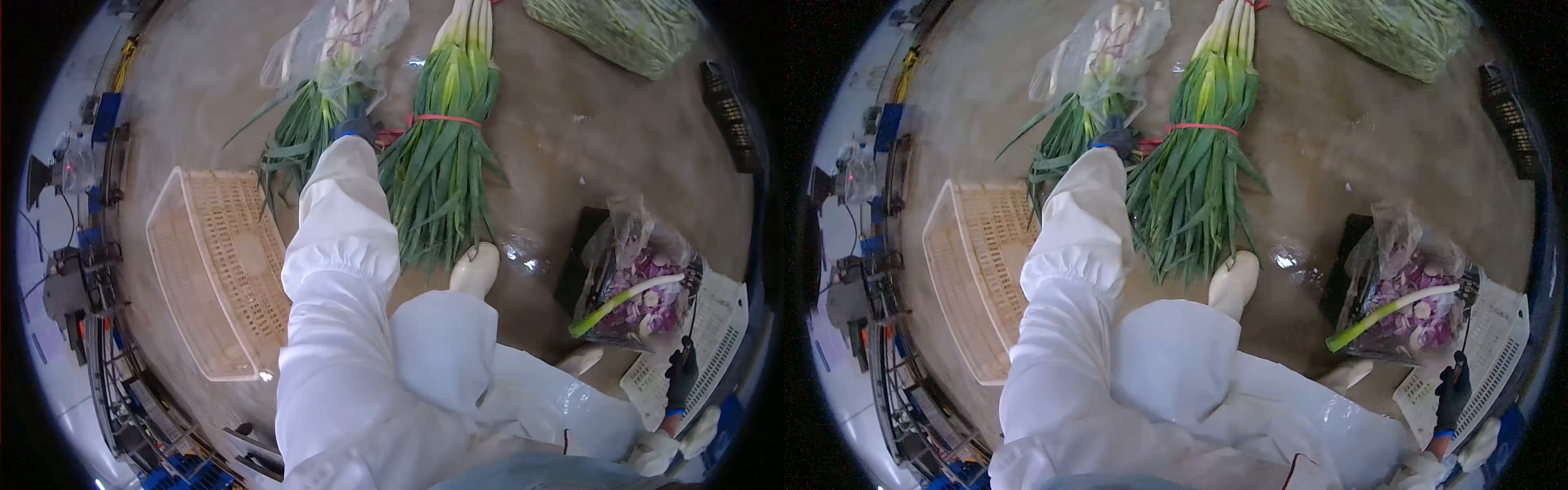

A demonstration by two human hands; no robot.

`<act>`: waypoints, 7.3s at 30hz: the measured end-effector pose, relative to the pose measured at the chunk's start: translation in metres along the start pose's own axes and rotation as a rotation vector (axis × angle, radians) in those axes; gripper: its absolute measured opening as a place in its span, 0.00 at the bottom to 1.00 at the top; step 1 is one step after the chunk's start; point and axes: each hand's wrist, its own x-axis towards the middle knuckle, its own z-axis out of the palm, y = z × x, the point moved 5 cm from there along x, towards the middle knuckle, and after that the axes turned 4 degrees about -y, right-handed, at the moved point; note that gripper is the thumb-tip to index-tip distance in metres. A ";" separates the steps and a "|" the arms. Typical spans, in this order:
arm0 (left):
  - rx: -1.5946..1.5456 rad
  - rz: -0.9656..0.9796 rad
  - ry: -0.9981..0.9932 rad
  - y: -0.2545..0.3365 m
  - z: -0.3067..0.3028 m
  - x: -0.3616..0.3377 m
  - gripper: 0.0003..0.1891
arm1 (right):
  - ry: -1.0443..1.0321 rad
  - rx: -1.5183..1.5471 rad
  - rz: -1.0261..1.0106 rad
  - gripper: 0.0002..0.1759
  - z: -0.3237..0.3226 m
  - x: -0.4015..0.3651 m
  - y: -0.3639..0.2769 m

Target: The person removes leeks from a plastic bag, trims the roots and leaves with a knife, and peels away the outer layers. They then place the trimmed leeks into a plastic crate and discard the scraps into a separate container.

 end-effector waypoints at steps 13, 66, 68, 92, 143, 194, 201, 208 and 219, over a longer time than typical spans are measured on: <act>-0.305 -0.016 0.393 0.009 -0.039 -0.120 0.16 | 0.006 0.123 -0.098 0.25 0.014 -0.006 -0.041; -0.107 0.654 0.712 0.154 -0.032 -0.253 0.19 | -0.160 -0.176 -0.176 0.27 0.026 -0.043 -0.097; -0.079 0.638 0.678 0.194 -0.025 -0.190 0.33 | -0.162 -0.095 -0.145 0.28 0.032 -0.043 -0.106; -0.506 0.283 -0.192 0.155 0.021 -0.063 0.61 | -0.353 0.064 -0.043 0.31 0.067 -0.039 -0.115; 0.028 0.566 0.120 0.292 0.021 -0.256 0.23 | -0.325 0.018 -0.056 0.30 0.062 -0.046 -0.122; -0.544 0.468 0.207 0.291 0.021 -0.035 0.19 | 0.177 0.524 -0.389 0.15 0.197 0.145 -0.255; -1.371 0.160 -0.002 0.168 0.029 -0.059 0.18 | -0.092 0.441 -0.249 0.17 0.170 0.057 -0.221; -0.380 0.384 0.434 0.112 0.042 -0.266 0.24 | -0.221 0.321 -0.067 0.20 0.135 -0.017 -0.147; -0.528 0.449 0.484 0.114 0.060 -0.368 0.20 | -0.289 0.104 0.031 0.19 0.124 -0.058 -0.132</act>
